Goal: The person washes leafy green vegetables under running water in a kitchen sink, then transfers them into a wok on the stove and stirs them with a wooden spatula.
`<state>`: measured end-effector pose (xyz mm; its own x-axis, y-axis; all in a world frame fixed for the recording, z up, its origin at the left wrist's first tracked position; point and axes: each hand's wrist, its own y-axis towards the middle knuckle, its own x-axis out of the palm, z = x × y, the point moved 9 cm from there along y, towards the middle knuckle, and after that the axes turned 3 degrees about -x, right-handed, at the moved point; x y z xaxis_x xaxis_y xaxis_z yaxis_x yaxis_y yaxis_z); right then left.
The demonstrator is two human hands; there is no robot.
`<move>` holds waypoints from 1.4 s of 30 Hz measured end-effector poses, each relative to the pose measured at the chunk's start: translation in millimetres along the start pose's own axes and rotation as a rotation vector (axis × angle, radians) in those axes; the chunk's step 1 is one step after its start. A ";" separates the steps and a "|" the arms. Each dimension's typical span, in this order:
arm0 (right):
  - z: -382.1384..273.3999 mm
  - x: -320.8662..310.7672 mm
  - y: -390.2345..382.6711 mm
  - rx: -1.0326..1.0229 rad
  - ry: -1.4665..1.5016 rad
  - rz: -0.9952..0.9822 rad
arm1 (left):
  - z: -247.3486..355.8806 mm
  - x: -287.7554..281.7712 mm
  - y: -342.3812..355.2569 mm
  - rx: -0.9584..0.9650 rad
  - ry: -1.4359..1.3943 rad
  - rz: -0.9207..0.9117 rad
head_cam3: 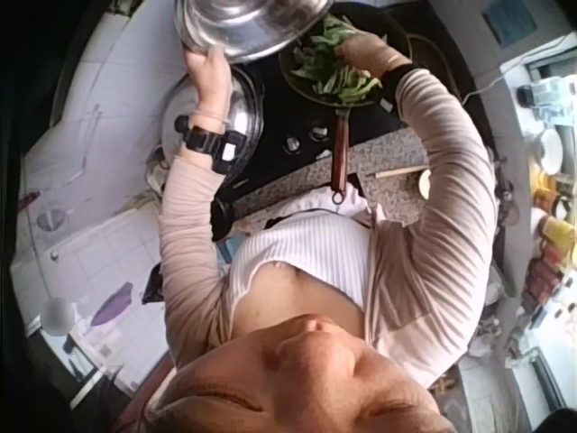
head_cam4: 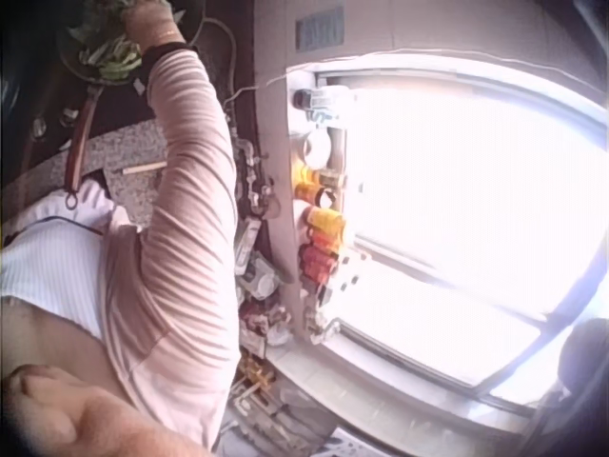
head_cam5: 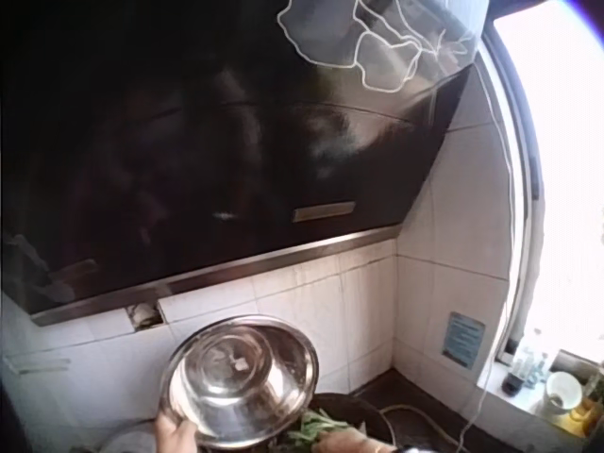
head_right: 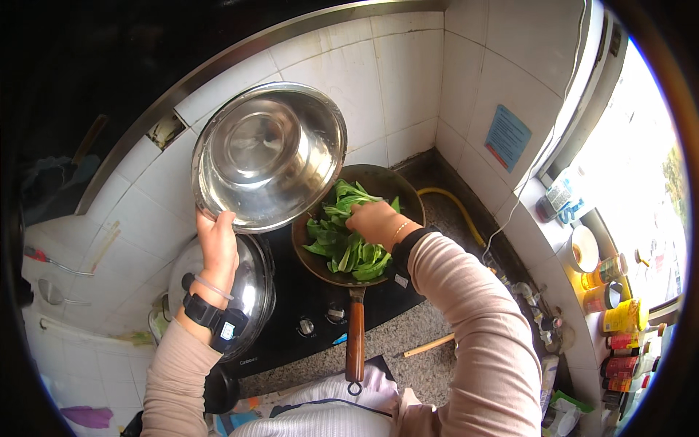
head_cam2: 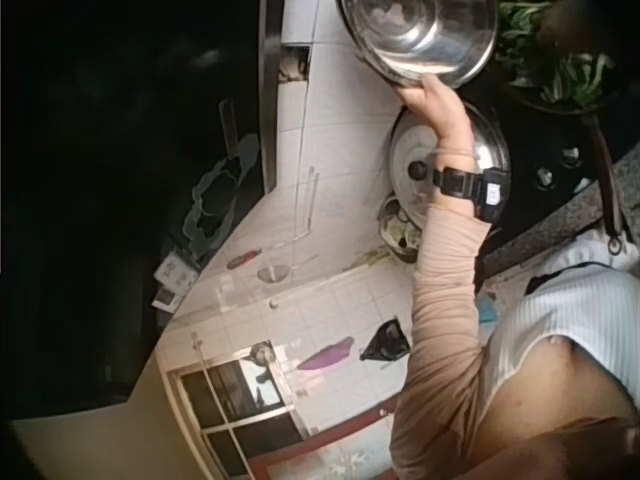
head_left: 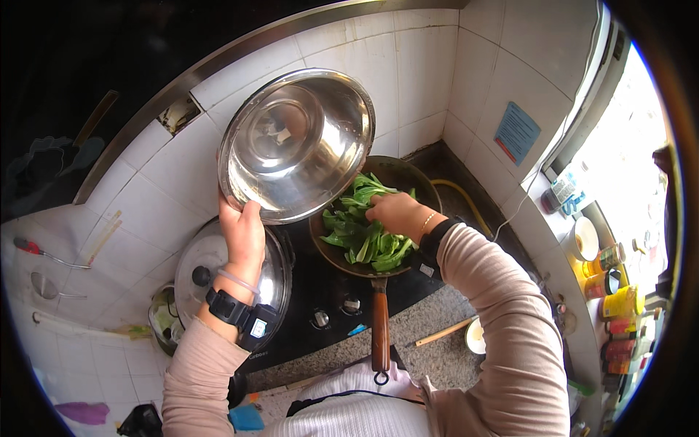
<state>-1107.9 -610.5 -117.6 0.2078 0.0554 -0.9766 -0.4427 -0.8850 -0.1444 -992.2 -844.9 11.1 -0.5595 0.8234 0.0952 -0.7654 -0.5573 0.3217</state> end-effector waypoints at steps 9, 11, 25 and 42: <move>26.5 41.0 12.1 0.157 0.062 -0.268 | -4.0 -6.6 -1.2 -0.043 -0.020 0.033; 18.9 43.2 7.5 0.099 0.168 -0.294 | -4.5 -6.8 -1.0 -0.050 -0.023 0.033; 37.8 -100.3 -143.3 0.430 0.959 0.996 | -32.3 40.9 -16.8 -0.324 -0.207 -0.207; -622.9 156.3 -822.3 2.199 0.300 1.244 | 144.7 234.5 -641.0 -1.272 0.103 -1.750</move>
<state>-168.2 -162.1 -52.3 -0.7082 -0.0519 -0.7041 -0.1795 0.9778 0.1084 -586.8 -279.0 -36.5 0.7810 0.4542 0.4287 -0.0978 0.7669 -0.6343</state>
